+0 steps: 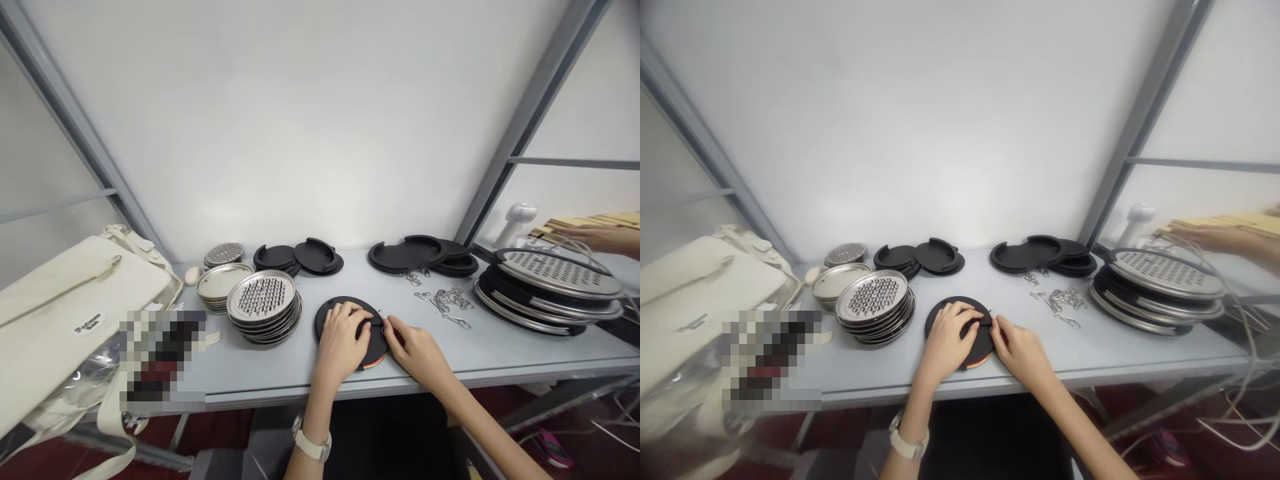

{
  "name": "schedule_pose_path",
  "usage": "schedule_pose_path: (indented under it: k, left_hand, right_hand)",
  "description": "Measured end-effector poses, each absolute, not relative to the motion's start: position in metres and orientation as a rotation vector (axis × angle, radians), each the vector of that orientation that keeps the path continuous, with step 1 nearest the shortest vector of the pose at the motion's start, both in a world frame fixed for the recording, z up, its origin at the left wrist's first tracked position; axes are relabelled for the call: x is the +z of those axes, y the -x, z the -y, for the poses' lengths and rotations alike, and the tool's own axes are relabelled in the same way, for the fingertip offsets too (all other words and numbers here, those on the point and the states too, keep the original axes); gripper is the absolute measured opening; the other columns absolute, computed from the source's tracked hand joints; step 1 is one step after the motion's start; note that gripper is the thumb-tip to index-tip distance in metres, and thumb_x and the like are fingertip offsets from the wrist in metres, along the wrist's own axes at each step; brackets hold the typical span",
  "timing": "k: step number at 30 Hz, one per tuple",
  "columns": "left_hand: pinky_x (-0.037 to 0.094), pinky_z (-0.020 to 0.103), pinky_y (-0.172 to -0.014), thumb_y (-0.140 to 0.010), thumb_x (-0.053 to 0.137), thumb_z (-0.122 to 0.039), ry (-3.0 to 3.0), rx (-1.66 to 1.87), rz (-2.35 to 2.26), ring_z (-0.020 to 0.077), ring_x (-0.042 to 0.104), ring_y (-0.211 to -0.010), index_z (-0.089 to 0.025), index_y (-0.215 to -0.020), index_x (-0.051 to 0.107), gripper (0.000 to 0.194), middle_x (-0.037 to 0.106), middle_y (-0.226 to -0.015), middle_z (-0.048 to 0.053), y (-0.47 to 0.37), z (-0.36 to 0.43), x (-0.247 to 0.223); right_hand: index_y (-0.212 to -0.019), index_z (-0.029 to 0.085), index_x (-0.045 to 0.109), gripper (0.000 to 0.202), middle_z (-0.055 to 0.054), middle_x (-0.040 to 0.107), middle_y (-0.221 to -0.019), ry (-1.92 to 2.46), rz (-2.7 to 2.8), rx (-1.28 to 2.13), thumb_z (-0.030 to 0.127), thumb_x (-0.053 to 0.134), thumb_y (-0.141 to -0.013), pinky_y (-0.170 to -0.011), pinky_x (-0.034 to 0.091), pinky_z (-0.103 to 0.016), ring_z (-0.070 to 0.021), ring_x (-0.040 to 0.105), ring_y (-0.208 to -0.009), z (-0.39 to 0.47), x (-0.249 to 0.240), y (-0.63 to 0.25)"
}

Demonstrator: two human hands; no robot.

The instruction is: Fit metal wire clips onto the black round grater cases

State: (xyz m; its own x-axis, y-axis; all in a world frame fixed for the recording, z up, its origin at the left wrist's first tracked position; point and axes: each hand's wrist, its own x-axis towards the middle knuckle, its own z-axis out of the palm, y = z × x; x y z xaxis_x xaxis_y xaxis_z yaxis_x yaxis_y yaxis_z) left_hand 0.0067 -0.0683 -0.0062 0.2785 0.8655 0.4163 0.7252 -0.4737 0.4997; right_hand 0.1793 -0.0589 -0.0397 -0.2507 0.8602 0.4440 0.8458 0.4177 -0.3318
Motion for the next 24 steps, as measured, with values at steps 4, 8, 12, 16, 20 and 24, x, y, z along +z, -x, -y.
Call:
schedule_pose_path:
  k: [4, 8, 12, 16, 20, 24]
  left_hand:
    - [0.041, 0.037, -0.090, -0.091, 0.049, -0.020, -2.339, 0.947, -1.517, 0.0182, 0.051, -0.101, -0.027, -0.104, 0.061, 0.019, 0.058, -0.107, 0.000, -0.008, 0.068, -0.006]
    - [0.041, 0.038, -0.089, -0.091, 0.050, -0.021, -2.322, 0.958, -1.540, 0.0190, 0.051, -0.100, -0.026, -0.103, 0.061, 0.017, 0.058, -0.106, 0.002, -0.008, 0.068, -0.007]
    - [0.041, 0.036, -0.088, -0.091, 0.051, -0.021, -2.321, 0.964, -1.540, 0.0170, 0.051, -0.099, -0.026, -0.101, 0.061, 0.015, 0.059, -0.104, -0.001, -0.007, 0.068, -0.007]
    - [0.042, 0.037, -0.089, -0.091, 0.050, -0.020, -2.300, 0.985, -1.532, 0.0175, 0.052, -0.098, -0.026, -0.099, 0.061, 0.015, 0.059, -0.102, 0.000, -0.009, 0.066, -0.009]
    - [0.044, 0.037, -0.091, -0.091, 0.047, -0.017, -2.206, 1.114, -1.439, 0.0181, 0.055, -0.098, -0.024, -0.100, 0.061, 0.018, 0.061, -0.102, 0.002, -0.008, 0.070, -0.002]
    - [0.048, 0.031, -0.089, -0.096, 0.039, -0.021, -2.200, 1.236, -1.282, 0.0153, 0.057, -0.100, -0.026, -0.109, 0.059, 0.024, 0.061, -0.109, 0.002, 0.009, 0.087, 0.021]
  right_hand:
    - [-0.071, 0.023, 0.051, 0.031, 0.001, 0.060, -0.051, 1.415, 2.104, 0.050, 0.032, 0.034, -0.095, -0.046, 0.032, -0.023, -0.0143, 0.056, -0.042, 0.061, -0.038, -0.179]
    - [-0.069, 0.022, 0.051, 0.031, 0.001, 0.059, -0.051, 1.408, 2.095, 0.043, 0.032, 0.035, -0.094, -0.046, 0.031, -0.023, -0.0132, 0.053, -0.041, 0.061, -0.039, -0.179]
    - [-0.069, 0.022, 0.051, 0.031, 0.001, 0.057, -0.050, 1.411, 2.099, 0.022, 0.032, 0.036, -0.094, -0.047, 0.031, -0.023, -0.0131, 0.052, -0.041, 0.061, -0.040, -0.179]
    - [-0.072, 0.022, 0.053, 0.031, 0.001, 0.059, -0.051, 1.443, 2.090, 0.043, 0.032, 0.034, -0.095, -0.047, 0.031, -0.024, -0.0139, 0.054, -0.043, 0.061, -0.038, -0.177]
    - [-0.076, 0.022, 0.055, 0.031, 0.001, 0.061, -0.053, 1.459, 2.081, 0.061, 0.032, 0.032, -0.095, -0.047, 0.031, -0.024, -0.0147, 0.057, -0.045, 0.061, -0.036, -0.177]
    - [-0.075, 0.022, 0.054, 0.030, 0.000, 0.061, -0.054, 1.463, 2.098, 0.050, 0.031, 0.033, -0.095, -0.048, 0.030, -0.024, -0.0150, 0.058, -0.047, 0.062, -0.036, -0.177]
